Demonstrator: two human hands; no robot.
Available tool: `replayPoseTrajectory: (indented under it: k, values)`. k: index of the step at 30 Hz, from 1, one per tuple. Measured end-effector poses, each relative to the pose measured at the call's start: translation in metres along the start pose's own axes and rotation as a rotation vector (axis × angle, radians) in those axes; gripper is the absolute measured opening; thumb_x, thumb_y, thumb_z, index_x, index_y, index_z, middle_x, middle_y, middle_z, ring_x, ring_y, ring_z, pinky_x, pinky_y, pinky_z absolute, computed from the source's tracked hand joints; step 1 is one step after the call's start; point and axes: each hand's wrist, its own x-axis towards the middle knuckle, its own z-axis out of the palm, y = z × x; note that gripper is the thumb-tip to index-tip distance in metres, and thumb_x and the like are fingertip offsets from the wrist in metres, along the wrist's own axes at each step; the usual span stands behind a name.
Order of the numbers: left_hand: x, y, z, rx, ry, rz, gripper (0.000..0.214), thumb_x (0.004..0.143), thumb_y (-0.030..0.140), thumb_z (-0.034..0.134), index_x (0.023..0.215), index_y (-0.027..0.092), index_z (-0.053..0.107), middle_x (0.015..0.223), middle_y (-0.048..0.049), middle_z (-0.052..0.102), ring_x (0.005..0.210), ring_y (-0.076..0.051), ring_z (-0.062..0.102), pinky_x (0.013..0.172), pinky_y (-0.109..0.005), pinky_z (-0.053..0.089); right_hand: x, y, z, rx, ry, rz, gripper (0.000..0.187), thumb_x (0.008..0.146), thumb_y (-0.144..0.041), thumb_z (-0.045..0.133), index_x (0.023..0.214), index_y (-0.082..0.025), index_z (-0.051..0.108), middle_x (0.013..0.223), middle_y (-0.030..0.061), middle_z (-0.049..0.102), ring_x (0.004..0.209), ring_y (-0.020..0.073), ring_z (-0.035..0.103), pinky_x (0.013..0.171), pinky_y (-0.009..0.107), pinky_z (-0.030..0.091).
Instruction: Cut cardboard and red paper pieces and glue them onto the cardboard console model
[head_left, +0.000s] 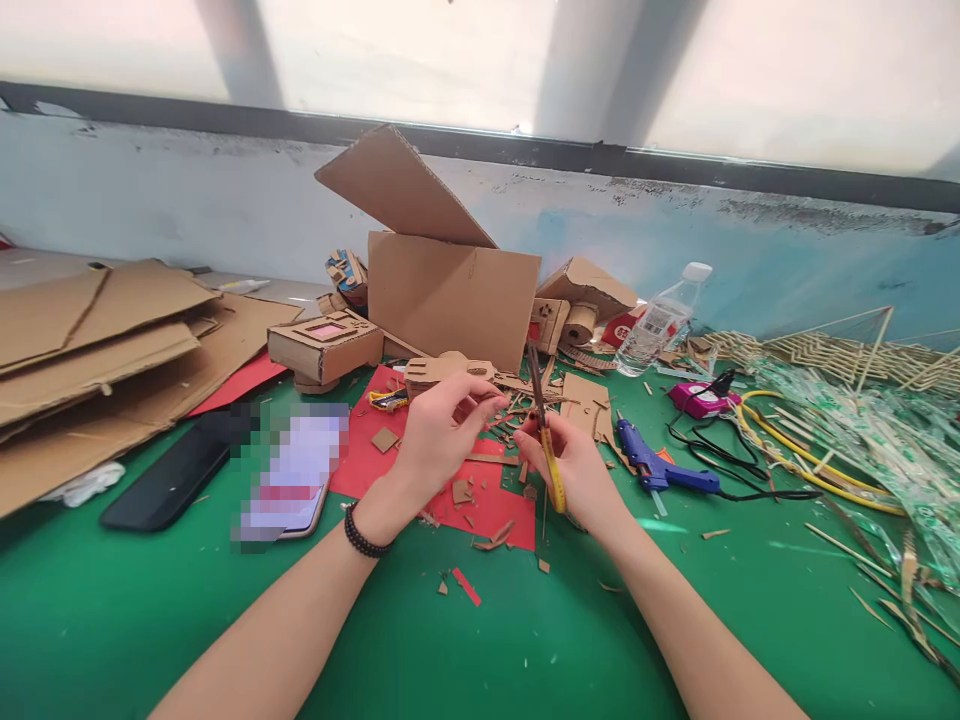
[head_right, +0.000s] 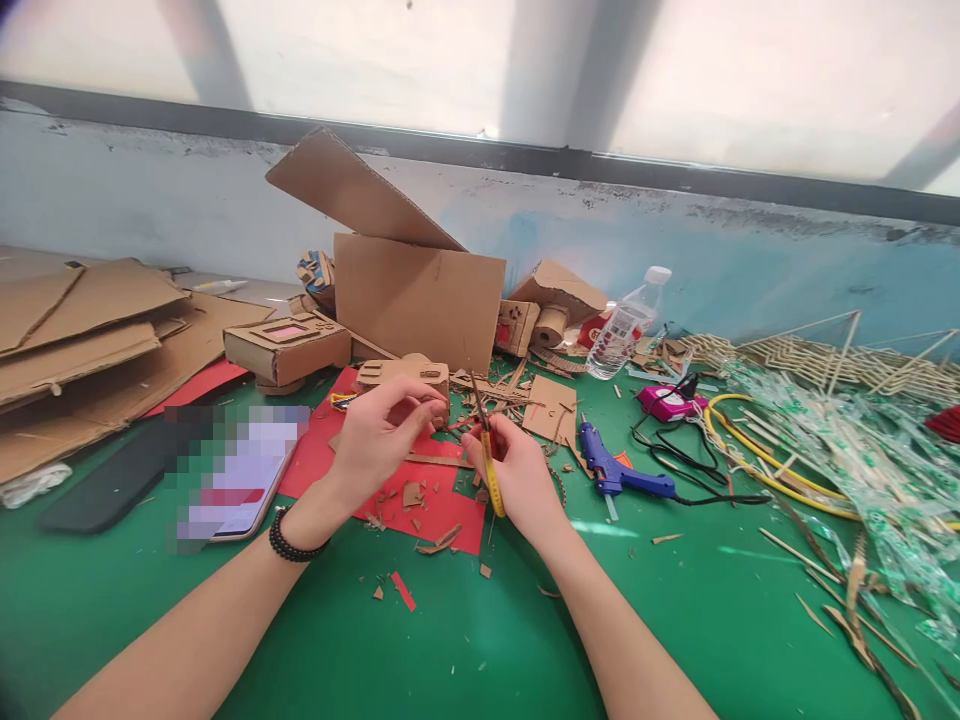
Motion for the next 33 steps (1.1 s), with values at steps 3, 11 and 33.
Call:
replayPoseTrajectory:
  k: [3,11,33]
  values:
    - [0.003,0.001,-0.008,-0.071,0.16,0.102,0.008,0.096,0.025,0.072,0.091,0.019,0.07,0.079,0.002,0.067,0.057,-0.008,0.066,0.055,-0.02,0.054,0.001,0.009,0.0,-0.177,0.037,-0.028,0.028,0.088,-0.051,0.066,0.088,-0.023,0.058,0.071,-0.0027,0.055,0.065,0.0168,0.049,0.061,0.027,0.037]
    - [0.015,0.001,-0.028,-0.141,0.454,0.085,0.015,0.094,0.033,0.075,0.092,0.019,0.073,0.076,0.0033,0.068,0.043,-0.005,0.061,0.042,-0.018,0.047,-0.004,0.001,0.0,-0.744,-0.085,-0.132,0.018,0.08,-0.014,0.059,0.096,-0.024,0.06,0.083,0.0015,0.068,0.074,0.0207,0.059,0.065,0.028,0.037]
    - [0.004,0.003,-0.02,-0.084,0.212,0.104,0.014,0.101,0.029,0.064,0.092,0.019,0.068,0.067,0.0055,0.062,0.043,-0.005,0.061,0.041,-0.014,0.043,-0.012,0.0,-0.006,-0.834,-0.262,-0.343,0.034,0.088,-0.011,0.059,0.121,-0.018,0.056,0.119,0.0122,0.065,0.11,0.029,0.06,0.096,0.045,0.05]
